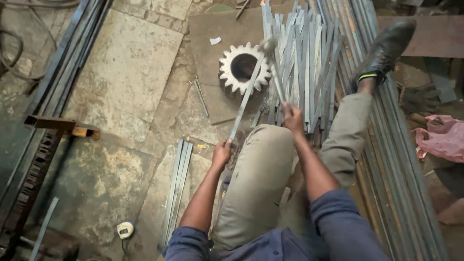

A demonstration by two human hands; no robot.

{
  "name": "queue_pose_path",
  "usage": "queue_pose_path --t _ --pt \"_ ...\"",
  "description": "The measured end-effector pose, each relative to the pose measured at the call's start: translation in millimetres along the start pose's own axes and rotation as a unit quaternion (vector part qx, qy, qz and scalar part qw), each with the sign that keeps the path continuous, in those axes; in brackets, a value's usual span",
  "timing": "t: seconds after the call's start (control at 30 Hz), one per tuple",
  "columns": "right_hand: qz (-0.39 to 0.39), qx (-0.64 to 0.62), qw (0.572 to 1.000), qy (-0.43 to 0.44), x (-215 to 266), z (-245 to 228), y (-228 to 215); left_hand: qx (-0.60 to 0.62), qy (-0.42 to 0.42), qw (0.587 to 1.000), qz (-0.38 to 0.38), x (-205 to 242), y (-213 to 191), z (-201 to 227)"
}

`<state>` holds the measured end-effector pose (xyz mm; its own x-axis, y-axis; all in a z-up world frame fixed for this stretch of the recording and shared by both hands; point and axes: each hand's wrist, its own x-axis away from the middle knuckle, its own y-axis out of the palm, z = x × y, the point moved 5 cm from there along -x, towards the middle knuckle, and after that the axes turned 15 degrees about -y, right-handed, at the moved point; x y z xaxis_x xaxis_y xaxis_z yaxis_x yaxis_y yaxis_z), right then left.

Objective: The person sits on the floor and repeatedly hammers a metal bar against a gear-shaped anvil to shape it. The person holds the bar with one hand and strikes it with a hammer in the other, occasionally adjusting the bar's position.

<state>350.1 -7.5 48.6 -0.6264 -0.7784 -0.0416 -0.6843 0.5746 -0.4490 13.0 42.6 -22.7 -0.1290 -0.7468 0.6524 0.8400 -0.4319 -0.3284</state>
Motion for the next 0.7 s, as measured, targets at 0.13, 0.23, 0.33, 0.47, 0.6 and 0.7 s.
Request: queue_pose_path --t 0.13,0.23,0.33,0.47,0.6,0.7 --pt "-0.014 0.103 0.994 0.030 27 17 2 0.008 -0.068 0.998 -0.019 19 -6 -5" --pt "-0.020 0.104 0.994 0.032 34 28 5 0.038 -0.071 0.996 -0.033 17 -5 -5" --pt "-0.031 0.045 0.997 0.056 44 41 6 -0.036 0.049 0.997 0.054 15 -9 13" --pt "-0.050 0.112 0.991 0.044 42 34 6 0.046 0.027 0.998 0.036 11 -3 77" --pt "-0.041 0.086 0.994 0.055 41 23 5 0.075 0.204 0.976 0.020 8 -4 179" --pt "-0.048 0.083 0.993 0.066 44 21 3 0.159 0.299 0.939 -0.063 2 -21 230"
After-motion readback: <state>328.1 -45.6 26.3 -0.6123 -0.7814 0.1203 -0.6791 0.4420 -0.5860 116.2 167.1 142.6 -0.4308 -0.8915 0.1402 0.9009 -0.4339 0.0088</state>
